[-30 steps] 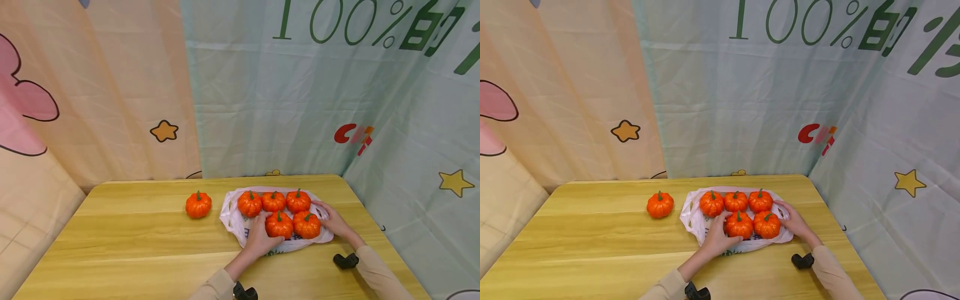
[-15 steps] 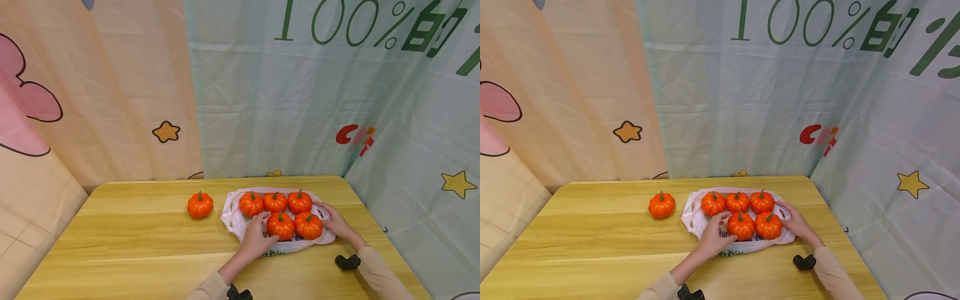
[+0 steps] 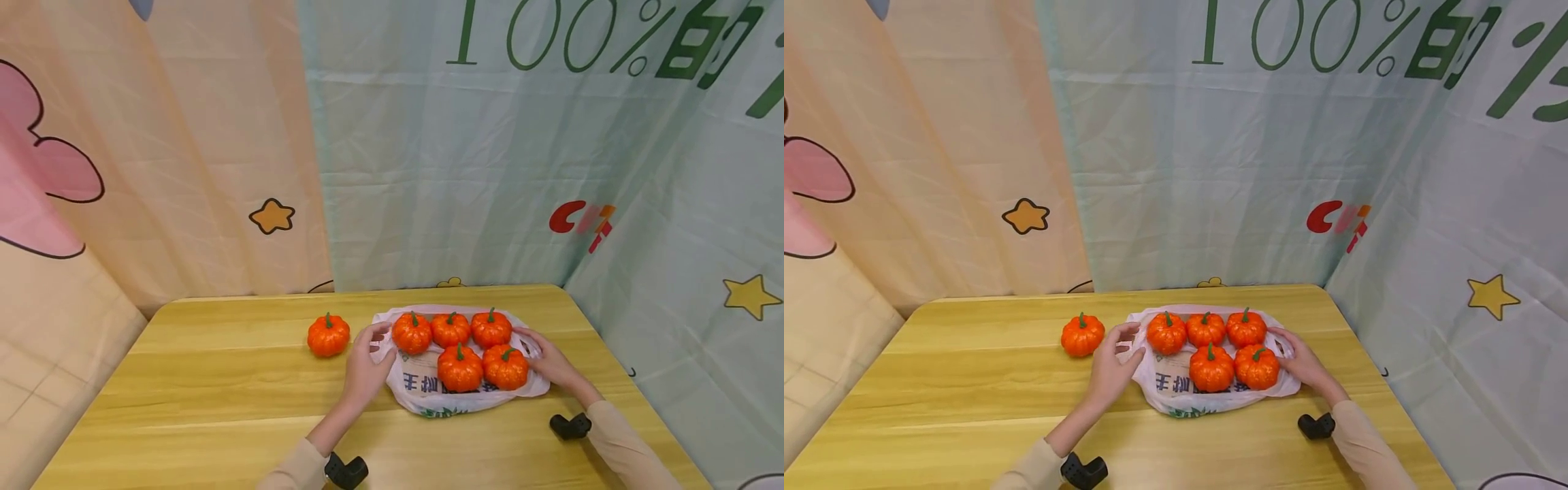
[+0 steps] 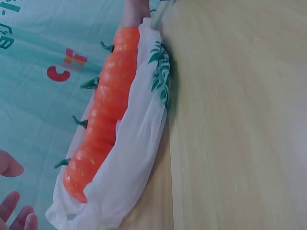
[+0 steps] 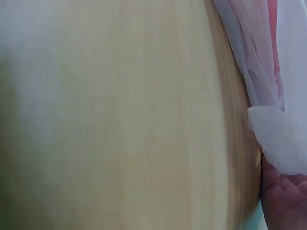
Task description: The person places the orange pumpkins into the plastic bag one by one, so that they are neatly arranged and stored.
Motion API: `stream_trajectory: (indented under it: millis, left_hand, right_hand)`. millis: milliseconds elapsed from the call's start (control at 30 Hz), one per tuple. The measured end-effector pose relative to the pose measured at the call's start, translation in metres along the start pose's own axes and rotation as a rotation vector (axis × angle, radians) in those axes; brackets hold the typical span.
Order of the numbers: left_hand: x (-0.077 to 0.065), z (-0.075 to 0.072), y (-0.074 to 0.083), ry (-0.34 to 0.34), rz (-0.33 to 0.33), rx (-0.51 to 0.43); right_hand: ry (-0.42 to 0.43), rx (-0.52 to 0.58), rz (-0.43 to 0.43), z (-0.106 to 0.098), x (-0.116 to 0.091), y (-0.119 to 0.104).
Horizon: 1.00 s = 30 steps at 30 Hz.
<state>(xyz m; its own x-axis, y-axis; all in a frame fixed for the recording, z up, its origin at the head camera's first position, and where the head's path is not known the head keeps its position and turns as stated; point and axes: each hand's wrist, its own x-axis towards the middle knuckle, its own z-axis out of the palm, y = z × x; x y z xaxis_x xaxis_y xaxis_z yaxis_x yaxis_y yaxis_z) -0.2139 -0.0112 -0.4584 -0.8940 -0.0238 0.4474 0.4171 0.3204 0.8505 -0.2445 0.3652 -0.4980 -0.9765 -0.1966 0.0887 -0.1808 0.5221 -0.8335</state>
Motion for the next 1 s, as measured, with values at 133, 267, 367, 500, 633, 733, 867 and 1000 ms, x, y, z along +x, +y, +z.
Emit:
stream_trajectory:
  millis: [133,267,367,500,633,733,867,1000]
  left_hand:
    - [0.007,-0.019,-0.008,0.034,0.007,0.038]
    - [0.012,-0.037,-0.021,0.088,0.03,0.1]
    - [0.016,-0.049,-0.031,0.141,0.051,0.144]
    - [0.021,-0.062,-0.046,0.206,0.101,0.173]
    - [0.026,-0.073,-0.057,0.222,0.105,0.159]
    - [0.028,-0.079,-0.064,0.187,0.008,0.149]
    - [0.028,-0.085,-0.072,0.119,-0.174,0.147]
    - [0.028,-0.088,-0.078,0.084,-0.291,0.109]
  right_hand:
    - [-0.003,-0.007,0.001,-0.002,0.002,0.002]
    - [-0.005,-0.013,0.002,-0.004,0.003,0.005]
    - [-0.012,-0.018,-0.004,-0.004,0.004,0.006]
    - [-0.016,-0.016,-0.007,-0.005,0.004,0.006]
    - [-0.012,-0.017,-0.004,-0.005,0.004,0.006]
    - [-0.009,-0.025,-0.007,-0.005,0.005,0.006]
    - [-0.012,-0.034,-0.011,-0.004,0.003,0.004]
    - [-0.016,-0.031,-0.003,-0.003,0.002,0.003]
